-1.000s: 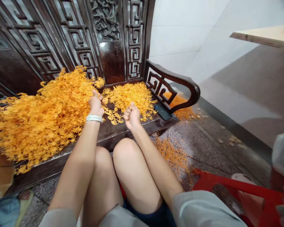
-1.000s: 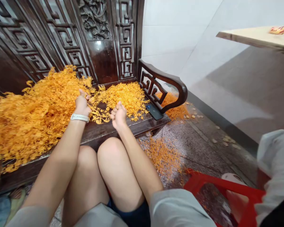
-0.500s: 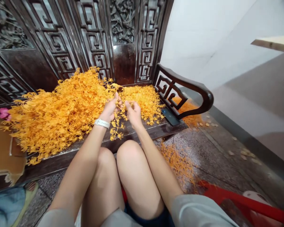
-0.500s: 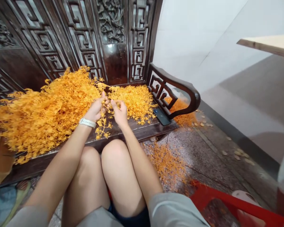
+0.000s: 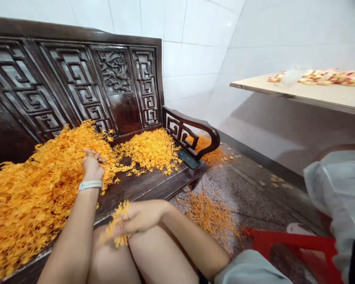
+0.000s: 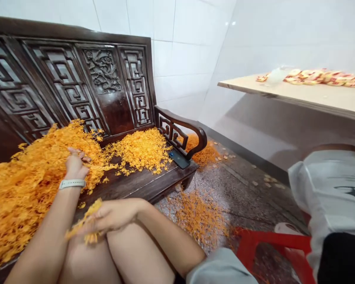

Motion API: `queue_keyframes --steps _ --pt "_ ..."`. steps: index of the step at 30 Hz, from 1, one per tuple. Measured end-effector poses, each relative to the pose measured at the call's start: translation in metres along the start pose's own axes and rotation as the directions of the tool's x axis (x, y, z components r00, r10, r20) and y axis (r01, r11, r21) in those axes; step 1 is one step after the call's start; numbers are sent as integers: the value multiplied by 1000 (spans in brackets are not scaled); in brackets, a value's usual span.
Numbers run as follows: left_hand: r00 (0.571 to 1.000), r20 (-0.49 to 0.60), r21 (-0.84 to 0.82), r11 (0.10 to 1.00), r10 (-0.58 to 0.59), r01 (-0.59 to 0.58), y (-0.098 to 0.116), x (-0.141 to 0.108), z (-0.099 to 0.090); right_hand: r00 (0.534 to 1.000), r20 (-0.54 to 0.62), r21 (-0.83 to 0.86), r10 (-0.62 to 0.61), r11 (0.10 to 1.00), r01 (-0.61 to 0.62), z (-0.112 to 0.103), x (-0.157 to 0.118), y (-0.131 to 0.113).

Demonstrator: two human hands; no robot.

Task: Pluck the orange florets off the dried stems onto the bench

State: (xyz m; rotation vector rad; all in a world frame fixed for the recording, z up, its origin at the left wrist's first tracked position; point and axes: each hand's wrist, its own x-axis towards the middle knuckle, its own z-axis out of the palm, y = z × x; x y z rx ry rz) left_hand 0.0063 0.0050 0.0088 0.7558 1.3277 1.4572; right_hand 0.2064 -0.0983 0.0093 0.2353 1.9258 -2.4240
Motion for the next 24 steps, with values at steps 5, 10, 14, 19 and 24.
queue_keyframes --steps 5,10,14,19,24 --pt "995 -60 -155 984 77 -86 -7 -8 -5 960 -205 35 -190 979 201 6 -45 -20" --pt "986 141 -64 995 87 -79 3 -35 26 517 -807 42 -285 846 532 -28 -57 -33" --pt "926 315 40 972 208 -232 8 -64 51 424 -873 -22 -239 890 455 -47 -53 -29" --pt "725 625 76 902 289 -425 -4 -64 60 531 -835 -5 -144 967 255 -62 -55 -13" --pt "626 756 142 885 192 -444 -16 -53 58 568 -817 -14 -94 989 145 -72 -59 -4"
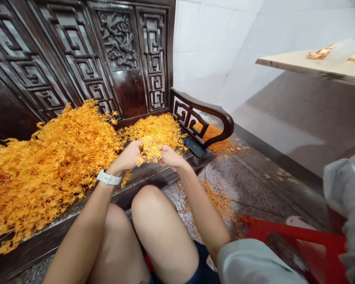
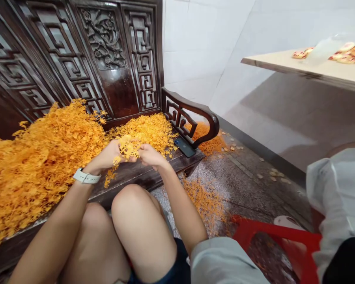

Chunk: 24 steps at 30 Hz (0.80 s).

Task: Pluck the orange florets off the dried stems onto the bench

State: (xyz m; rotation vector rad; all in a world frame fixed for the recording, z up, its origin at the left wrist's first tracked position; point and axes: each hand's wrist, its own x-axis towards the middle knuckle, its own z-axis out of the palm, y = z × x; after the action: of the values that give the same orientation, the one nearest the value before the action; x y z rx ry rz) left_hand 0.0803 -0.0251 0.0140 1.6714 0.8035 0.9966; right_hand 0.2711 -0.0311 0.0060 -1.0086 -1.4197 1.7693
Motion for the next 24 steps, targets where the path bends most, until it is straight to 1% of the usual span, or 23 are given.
queue_keyframes --steps 2,4,5,8,10,13,14,15,16,17,18,19,20,21,22,23,24 --pt "988 -151 -18 1000 -27 24 -2 1 1 1000 -16 -13 4 1000 -4 -2 0 0" --pt "949 -314 -71 997 -32 10 -2 1 2 1000 -10 6 -6 1000 6 -1 0 0" --pt "927 -372 -101 995 -39 1 -2 1 2 1000 3 30 -21 999 21 0 0 1" --pt "874 -473 -186 982 -114 27 -3 3 4 996 13 132 -90 987 88 11 1 10" --pt "826 -530 -247 967 -193 67 -5 6 7 993 -6 178 -120 977 119 22 5 19" --pt "737 -608 -331 938 -295 102 -9 10 14 988 -32 182 -151 971 154 39 11 27" --pt "717 -620 -352 930 -319 110 -11 12 16 984 -39 160 -173 971 177 43 11 27" --pt "706 -624 -365 924 -334 115 -12 14 17 978 -24 128 -208 970 209 47 9 26" --pt "697 -633 -368 923 -338 113 -13 16 16 968 19 92 -250 965 247 50 5 23" --pt "676 -658 -363 926 -332 102 -14 18 13 954 84 59 -290 957 285 53 -2 20" --pt "636 -701 -352 932 -322 84 -16 20 7 926 208 36 -315 949 315 57 -11 17" --pt "574 -757 -340 939 -311 60 -17 22 -1 860 401 33 -315 943 330 60 -22 14" --pt "486 -819 -331 943 -306 35 -19 22 -11 732 624 33 -275 945 327 64 -33 11" --pt "407 -856 -342 940 -319 17 -21 21 -23 559 805 27 -200 953 302 66 -44 10" --pt "348 -873 -365 931 -341 -3 -24 18 -35 400 909 9 -119 964 266 67 -51 9" --pt "350 -859 -402 916 -373 -9 -27 14 -45 303 951 -13 -58 974 227 65 -54 7" --pt "369 -842 -429 903 -393 -17 -29 9 -55 307 951 -29 -30 982 185 61 -53 5"
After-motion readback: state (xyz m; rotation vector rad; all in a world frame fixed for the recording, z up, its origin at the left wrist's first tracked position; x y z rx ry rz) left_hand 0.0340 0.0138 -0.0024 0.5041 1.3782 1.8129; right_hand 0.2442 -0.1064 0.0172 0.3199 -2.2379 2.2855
